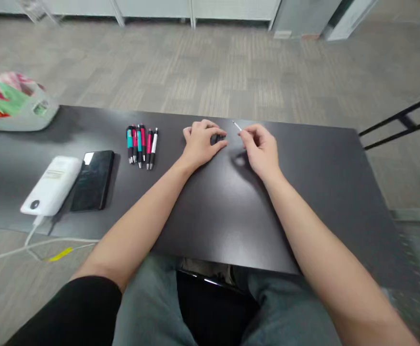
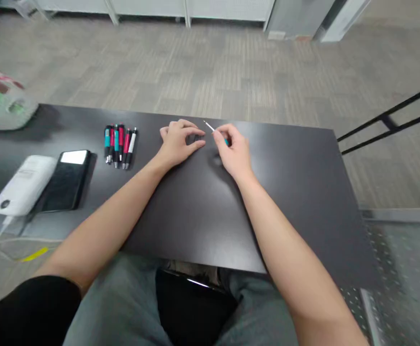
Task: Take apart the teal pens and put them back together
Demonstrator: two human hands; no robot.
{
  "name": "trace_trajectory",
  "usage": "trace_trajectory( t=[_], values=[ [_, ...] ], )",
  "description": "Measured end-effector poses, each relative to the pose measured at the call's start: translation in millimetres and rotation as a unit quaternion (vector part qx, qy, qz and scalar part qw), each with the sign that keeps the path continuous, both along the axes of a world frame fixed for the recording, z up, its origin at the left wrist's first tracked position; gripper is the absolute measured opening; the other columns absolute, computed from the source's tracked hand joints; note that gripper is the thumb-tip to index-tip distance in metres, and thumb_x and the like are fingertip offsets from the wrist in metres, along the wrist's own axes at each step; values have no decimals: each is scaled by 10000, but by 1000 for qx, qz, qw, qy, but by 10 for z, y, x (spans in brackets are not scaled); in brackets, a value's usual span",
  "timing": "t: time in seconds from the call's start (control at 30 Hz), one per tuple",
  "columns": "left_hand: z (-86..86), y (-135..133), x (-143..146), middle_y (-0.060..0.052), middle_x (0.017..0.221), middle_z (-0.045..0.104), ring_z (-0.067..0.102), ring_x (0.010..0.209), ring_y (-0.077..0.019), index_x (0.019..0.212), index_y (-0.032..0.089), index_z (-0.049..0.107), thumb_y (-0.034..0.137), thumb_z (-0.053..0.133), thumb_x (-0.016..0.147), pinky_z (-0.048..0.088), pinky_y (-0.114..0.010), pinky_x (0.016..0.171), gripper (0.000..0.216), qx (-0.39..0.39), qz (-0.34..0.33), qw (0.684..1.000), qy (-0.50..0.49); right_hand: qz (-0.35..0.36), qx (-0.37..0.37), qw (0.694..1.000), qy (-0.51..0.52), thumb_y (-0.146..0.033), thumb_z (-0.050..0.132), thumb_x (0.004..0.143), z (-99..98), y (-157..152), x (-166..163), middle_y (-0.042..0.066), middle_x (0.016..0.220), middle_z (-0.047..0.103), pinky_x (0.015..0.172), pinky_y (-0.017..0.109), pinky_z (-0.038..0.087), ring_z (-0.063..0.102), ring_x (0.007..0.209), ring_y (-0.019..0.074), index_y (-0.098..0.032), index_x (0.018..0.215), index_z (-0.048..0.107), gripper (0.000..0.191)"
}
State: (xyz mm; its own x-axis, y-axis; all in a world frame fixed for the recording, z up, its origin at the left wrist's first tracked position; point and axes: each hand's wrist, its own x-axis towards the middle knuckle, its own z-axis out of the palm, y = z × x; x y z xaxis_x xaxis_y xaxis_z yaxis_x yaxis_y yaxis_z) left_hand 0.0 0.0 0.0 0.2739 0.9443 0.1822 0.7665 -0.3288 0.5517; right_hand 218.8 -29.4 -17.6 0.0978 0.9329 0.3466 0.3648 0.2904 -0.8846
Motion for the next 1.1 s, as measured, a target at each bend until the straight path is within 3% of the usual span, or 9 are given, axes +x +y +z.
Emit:
trace_trajectory(
  t=[0.27, 0.6, 0.9, 1.1],
  values=[
    [-8, 20, -11, -78, 1627, 840, 654, 1586, -435, 1404, 384, 948, 402, 928, 1123, 398, -681, 1335, 282, 5, -15, 1000, 11, -5, -6, 1000, -4, -560, 804, 1173, -2, 16, 15, -31, 818, 601, 802, 384, 465, 544, 793, 209, -290, 993, 720, 335],
    [-10, 67, -273, -55, 1786, 796, 637, 1689, -403, 1518, 372, 879, 399, 945, 1096, 400, -608, 1371, 428, -22, -96, 995, -8, -4, -10, 1000, -5, -571, 825, 1181, -7, 31, 34, -30, 821, 609, 823, 386, 513, 554, 796, 210, -294, 1002, 731, 343],
    [-90, 140, -301, -71, 1603, 873, 690, 1567, -419, 1485, 361, 876, 469, 977, 1049, 443, -609, 1354, 460, -13, -82, 996, -31, 1, -1, 1000, -3, -535, 811, 1192, -20, 23, 41, -29, 829, 610, 838, 393, 512, 564, 795, 210, -292, 1010, 741, 312],
    [-116, 127, -265, -96, 1692, 816, 705, 1553, -402, 1560, 367, 825, 560, 998, 1034, 483, -585, 1328, 586, 21, -71, 992, -100, 11, -18, 1000, -16, -549, 817, 1171, 2, 7, 50, -22, 838, 626, 822, 390, 498, 570, 802, 215, -294, 1009, 750, 310]
  ],
)
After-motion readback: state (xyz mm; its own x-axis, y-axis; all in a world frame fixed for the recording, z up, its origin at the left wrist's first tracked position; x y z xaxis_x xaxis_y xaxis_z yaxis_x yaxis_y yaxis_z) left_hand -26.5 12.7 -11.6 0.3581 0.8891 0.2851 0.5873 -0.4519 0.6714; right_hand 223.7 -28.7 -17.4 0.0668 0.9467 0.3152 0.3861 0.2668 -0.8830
